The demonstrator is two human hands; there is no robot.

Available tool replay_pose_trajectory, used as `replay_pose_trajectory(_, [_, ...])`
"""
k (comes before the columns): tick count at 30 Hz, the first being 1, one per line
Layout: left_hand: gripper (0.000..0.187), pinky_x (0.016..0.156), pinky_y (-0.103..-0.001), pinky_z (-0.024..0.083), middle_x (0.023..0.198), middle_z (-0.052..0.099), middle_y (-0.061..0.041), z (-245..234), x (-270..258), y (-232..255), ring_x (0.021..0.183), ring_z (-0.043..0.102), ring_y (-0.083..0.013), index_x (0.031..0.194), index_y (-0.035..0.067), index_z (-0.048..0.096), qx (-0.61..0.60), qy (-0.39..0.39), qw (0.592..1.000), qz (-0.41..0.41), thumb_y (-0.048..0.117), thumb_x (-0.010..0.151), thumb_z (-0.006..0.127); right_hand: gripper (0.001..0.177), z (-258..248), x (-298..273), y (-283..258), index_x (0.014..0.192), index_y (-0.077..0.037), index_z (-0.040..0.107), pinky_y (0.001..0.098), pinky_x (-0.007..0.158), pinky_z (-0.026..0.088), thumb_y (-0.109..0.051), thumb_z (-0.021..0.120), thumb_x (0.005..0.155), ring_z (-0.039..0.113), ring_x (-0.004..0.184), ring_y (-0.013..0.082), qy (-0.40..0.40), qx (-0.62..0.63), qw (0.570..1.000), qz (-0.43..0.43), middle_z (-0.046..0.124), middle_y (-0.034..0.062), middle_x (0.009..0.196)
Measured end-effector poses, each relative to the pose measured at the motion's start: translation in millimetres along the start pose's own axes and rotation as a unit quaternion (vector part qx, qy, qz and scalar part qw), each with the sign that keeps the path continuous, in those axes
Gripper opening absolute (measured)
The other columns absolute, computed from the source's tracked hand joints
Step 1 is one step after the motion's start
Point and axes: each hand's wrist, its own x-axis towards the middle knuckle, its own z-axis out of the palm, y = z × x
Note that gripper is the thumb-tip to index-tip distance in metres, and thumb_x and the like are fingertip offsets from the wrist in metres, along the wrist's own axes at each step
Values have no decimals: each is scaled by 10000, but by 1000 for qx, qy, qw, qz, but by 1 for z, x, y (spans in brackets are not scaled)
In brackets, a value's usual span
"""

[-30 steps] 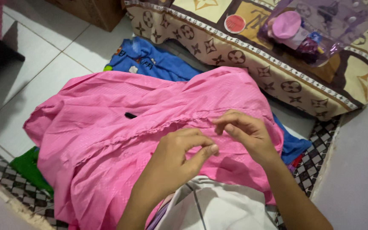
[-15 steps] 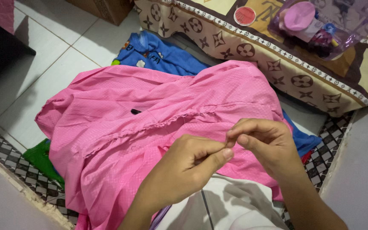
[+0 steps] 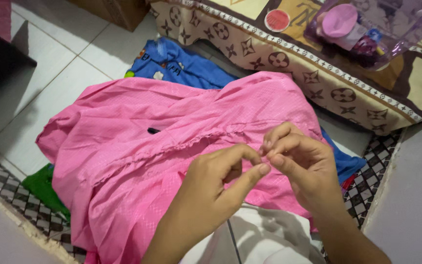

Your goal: The person opens a small container of needles, selects one, retrieves a spool of thread, and uses scissors to cut a length of thread. They then attempt to thread the needle and trim the thread end.

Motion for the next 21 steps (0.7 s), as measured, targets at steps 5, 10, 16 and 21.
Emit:
replay_pose_trajectory(5, [126,506,-301,374,672,551,-50,13,10,-1,562,467,-132,985,45,703,7,70,998,-1,163,942,716,18,-10,2,7,978,4,705,373,968,508,9,715,964,593,1045,221,56,44,997,-26,600,92,1027])
replay_pose_trajectory(10, [94,496,-310,346,624,500,-84,23,30,-1,543,415,-162,961,36,678,-6,110,994,-15,125,988,665,147,-95,30,12,1004,-68,694,402,875,545,-154,630,1103,641,928,238,178,63,967,-173,634,62,927])
replay_pose_trajectory(16, [81,656,-311,511,844,680,-92,36,65,-2,738,661,-214,1040,34,667,111,75,976,174,100,1021,623,406,-313,112,60,1351,-215,559,332,976,425,-277,653,961,543,1237,141,499,-127,849,-119,569,3,1389])
replay_pose_trajectory(21, [54,624,-330,498,773,625,-83,46,93,-3,700,632,-203,978,57,719,150,67,969,183,81,935,697,479,-402,136,147,1358,49,523,420,1126,387,-355,541,1101,541,1284,292,535,-204,820,-15,555,231,1389])
